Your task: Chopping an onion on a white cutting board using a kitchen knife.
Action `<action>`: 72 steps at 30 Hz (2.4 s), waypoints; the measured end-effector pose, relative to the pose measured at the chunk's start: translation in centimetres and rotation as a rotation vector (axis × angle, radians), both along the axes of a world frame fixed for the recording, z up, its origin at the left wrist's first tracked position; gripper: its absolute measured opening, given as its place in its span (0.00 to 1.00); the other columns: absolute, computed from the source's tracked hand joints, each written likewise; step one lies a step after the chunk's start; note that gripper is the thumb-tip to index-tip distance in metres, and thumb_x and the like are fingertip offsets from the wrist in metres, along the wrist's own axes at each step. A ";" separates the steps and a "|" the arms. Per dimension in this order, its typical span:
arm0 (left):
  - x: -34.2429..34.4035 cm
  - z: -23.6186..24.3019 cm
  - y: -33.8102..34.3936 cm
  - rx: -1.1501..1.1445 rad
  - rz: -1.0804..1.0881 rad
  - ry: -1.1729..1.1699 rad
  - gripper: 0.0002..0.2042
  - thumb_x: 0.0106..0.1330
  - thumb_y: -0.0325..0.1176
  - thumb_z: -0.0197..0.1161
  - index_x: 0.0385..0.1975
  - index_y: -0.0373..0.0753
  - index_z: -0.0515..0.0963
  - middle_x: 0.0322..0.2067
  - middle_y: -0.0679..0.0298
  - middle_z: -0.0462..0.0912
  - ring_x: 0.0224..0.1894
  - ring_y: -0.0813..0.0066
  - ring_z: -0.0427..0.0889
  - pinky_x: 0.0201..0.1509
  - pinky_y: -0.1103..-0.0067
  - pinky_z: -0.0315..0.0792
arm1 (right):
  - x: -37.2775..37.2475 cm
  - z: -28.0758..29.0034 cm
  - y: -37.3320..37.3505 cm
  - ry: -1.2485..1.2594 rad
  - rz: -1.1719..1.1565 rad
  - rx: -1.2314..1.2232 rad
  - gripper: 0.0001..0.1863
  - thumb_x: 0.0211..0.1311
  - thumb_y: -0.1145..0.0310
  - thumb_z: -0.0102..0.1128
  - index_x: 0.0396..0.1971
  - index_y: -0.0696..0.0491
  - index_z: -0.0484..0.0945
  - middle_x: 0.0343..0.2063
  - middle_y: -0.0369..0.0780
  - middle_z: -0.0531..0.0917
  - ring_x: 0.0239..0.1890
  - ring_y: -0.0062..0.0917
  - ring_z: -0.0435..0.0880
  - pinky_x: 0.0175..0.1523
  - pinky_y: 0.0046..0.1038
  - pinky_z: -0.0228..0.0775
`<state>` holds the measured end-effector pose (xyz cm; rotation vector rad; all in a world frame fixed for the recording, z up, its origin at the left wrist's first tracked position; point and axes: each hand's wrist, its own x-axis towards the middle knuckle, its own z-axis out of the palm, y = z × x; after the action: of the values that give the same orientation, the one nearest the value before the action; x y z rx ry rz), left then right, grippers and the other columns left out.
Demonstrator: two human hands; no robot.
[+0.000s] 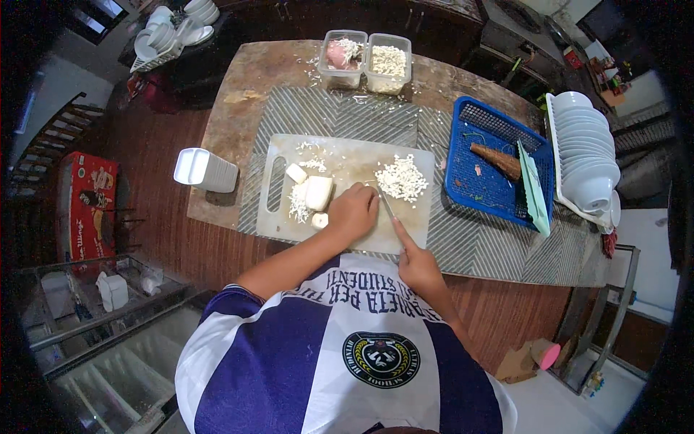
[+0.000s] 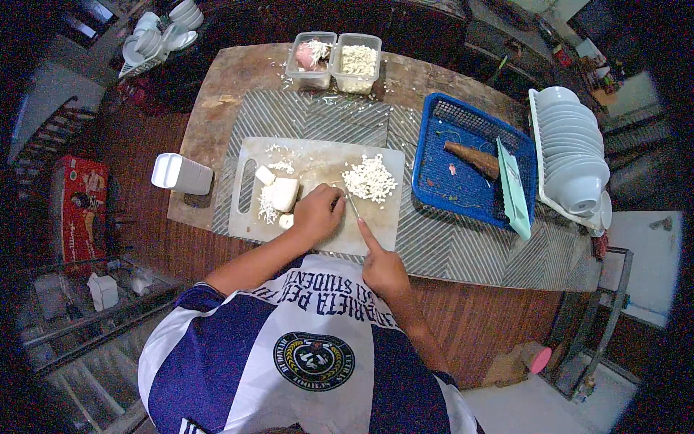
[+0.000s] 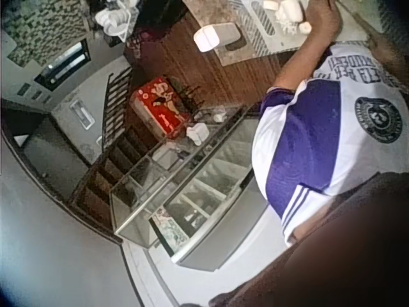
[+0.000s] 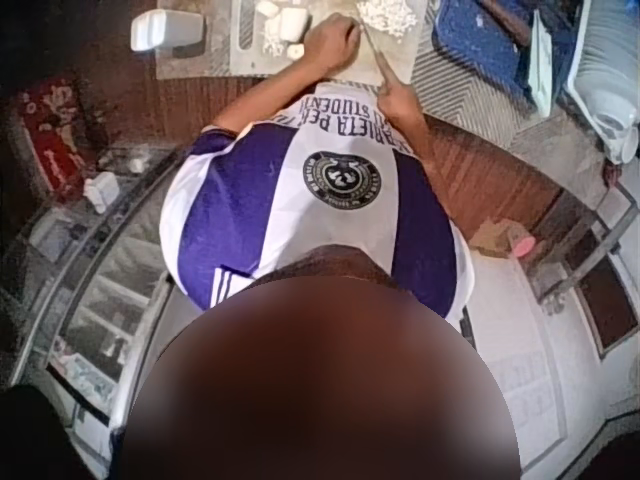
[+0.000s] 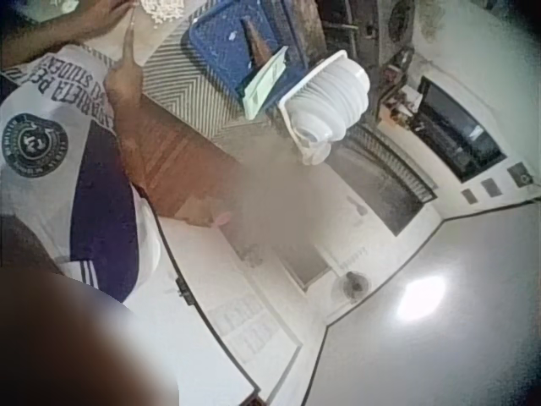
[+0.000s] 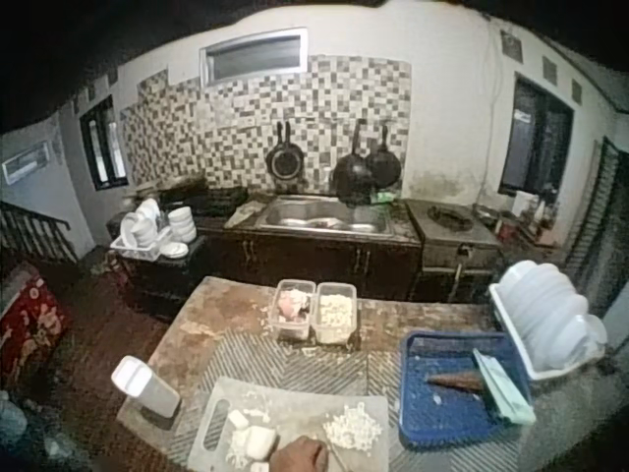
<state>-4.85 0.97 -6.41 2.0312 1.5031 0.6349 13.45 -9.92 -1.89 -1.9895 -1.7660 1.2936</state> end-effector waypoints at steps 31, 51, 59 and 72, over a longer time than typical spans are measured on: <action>0.1 -0.2 0.0 0.101 0.005 0.001 0.09 0.69 0.36 0.61 0.31 0.38 0.80 0.32 0.53 0.82 0.36 0.50 0.83 0.38 0.59 0.77 | 0.2 0.7 0.9 -0.031 0.060 0.085 0.45 0.64 0.74 0.53 0.79 0.30 0.51 0.21 0.60 0.81 0.27 0.58 0.82 0.38 0.54 0.76; 0.2 0.0 0.1 0.113 -0.029 0.034 0.08 0.69 0.35 0.60 0.32 0.37 0.79 0.32 0.52 0.82 0.35 0.49 0.83 0.37 0.59 0.78 | 0.4 0.0 1.0 -0.047 0.076 0.108 0.45 0.64 0.74 0.55 0.79 0.29 0.49 0.21 0.58 0.82 0.26 0.56 0.83 0.37 0.55 0.77; -0.3 -0.7 0.0 0.134 -0.035 -0.003 0.08 0.70 0.35 0.59 0.33 0.36 0.78 0.32 0.51 0.82 0.35 0.48 0.83 0.37 0.58 0.78 | 0.1 0.9 0.9 -0.050 0.076 0.118 0.45 0.64 0.74 0.54 0.79 0.29 0.50 0.21 0.58 0.82 0.26 0.57 0.84 0.37 0.55 0.78; -0.6 0.5 0.2 0.018 -0.020 -0.110 0.06 0.68 0.30 0.58 0.39 0.37 0.74 0.31 0.47 0.80 0.36 0.42 0.81 0.38 0.54 0.75 | 0.0 0.7 1.5 -0.048 0.060 0.023 0.41 0.66 0.76 0.50 0.78 0.33 0.54 0.25 0.62 0.81 0.30 0.58 0.83 0.41 0.52 0.74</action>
<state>-5.43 1.15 -5.88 1.9884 1.4166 0.7425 13.42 -8.41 -1.16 -1.9856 -1.8673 1.2477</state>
